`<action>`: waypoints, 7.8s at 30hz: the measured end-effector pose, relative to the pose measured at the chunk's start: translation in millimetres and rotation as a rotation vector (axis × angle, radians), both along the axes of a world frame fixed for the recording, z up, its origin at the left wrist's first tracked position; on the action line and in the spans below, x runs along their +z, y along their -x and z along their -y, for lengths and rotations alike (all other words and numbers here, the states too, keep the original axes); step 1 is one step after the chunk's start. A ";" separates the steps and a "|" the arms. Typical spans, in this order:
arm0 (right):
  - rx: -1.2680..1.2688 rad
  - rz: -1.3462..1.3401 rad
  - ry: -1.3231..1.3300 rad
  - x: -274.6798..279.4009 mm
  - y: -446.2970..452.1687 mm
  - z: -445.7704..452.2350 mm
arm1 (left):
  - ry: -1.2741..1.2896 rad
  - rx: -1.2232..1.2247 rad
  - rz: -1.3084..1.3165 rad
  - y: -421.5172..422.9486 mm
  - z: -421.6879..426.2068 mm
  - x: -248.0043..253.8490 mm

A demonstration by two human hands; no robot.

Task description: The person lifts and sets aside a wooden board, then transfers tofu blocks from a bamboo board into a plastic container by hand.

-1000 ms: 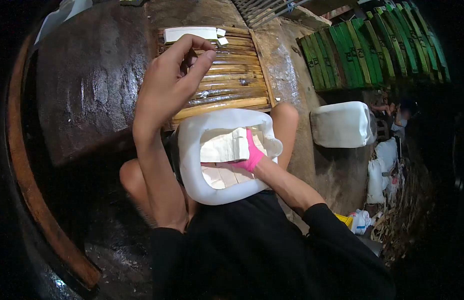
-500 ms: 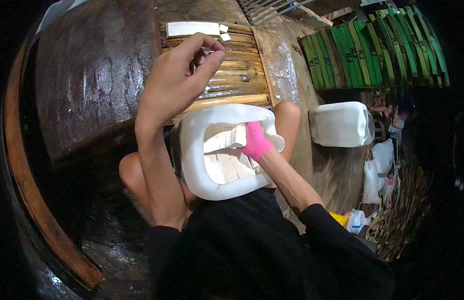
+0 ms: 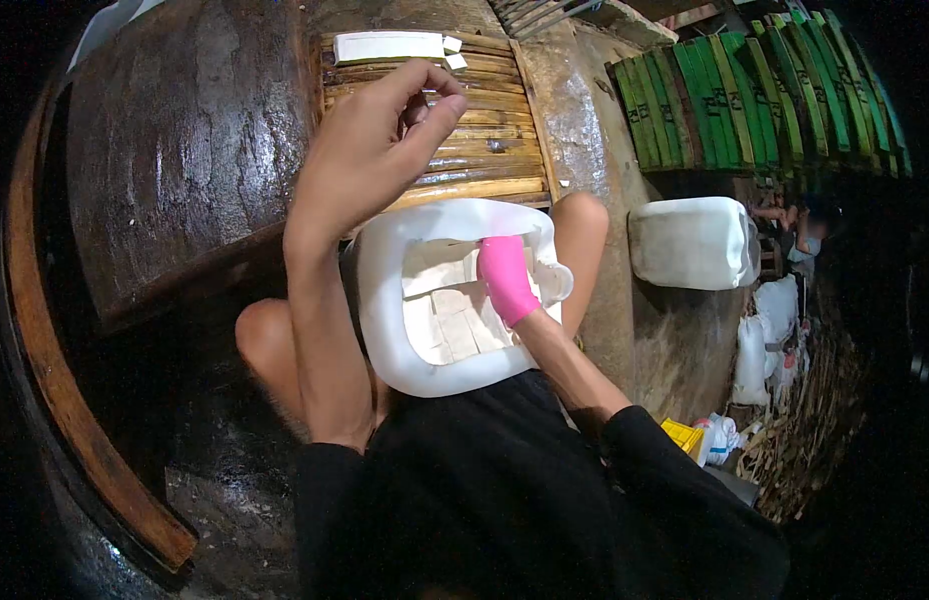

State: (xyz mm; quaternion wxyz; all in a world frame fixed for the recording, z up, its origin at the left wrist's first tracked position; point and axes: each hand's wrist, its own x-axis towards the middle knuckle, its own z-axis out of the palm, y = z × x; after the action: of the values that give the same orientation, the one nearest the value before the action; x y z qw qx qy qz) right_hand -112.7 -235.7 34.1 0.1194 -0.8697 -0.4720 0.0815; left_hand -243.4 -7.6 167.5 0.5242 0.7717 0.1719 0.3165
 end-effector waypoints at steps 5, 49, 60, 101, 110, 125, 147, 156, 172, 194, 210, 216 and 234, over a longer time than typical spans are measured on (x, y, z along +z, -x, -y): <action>-0.307 -0.528 -0.195 9.9 -5.8 3.9 | 0.007 0.001 -0.029 -2.2 1.6 -0.3; -0.077 0.018 -0.336 -236.8 -412.9 -375.5 | -0.333 -0.175 -1.225 -165.3 -22.2 -76.9; -0.309 -0.146 -0.302 -202.7 -351.5 -378.1 | -0.228 -0.155 -1.260 -163.9 -23.8 -74.1; -0.176 -1.599 0.190 77.1 -139.3 15.7 | -0.431 -0.336 -1.086 -147.8 -37.2 -80.1; 0.684 -1.340 0.678 8.6 8.2 -63.0 | -0.453 -0.272 -1.105 -153.5 -40.2 -82.2; 0.133 -1.492 0.731 61.2 18.7 -54.6 | -0.328 -0.316 -0.975 -150.3 -39.1 -70.7; 0.517 -0.712 0.542 43.4 29.4 -8.3 | -0.394 -0.334 -0.984 -162.3 -40.5 -120.7; 0.812 -1.030 0.763 128.3 -68.3 -39.0 | -0.264 -0.333 -1.046 -141.6 -28.0 -90.7; -0.203 -0.206 0.021 -217.0 -303.9 -426.7 | -0.248 -0.094 -1.038 -135.6 -27.8 -93.9; -0.113 -2.071 -0.500 -216.6 -269.8 -468.5 | -0.307 0.039 -0.869 -128.3 -18.2 -93.7; -0.053 -2.590 -0.586 -190.9 -257.9 -411.5 | -0.152 -0.092 -1.069 -134.4 -28.7 -100.4; 0.036 -1.266 -0.517 -103.9 -363.9 -302.7 | -0.252 -0.154 -1.010 -136.0 -44.0 -108.4; -0.139 -1.765 0.407 102.8 -153.4 -34.4 | -0.195 -0.358 -1.078 -138.1 -30.6 -85.7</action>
State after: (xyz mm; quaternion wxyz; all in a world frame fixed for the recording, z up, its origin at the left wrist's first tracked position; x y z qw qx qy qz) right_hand 40.7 -201.2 136.9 0.2862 -0.5222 -0.1321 0.7924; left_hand -105.3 23.0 81.8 0.3344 0.8858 0.2513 -0.2008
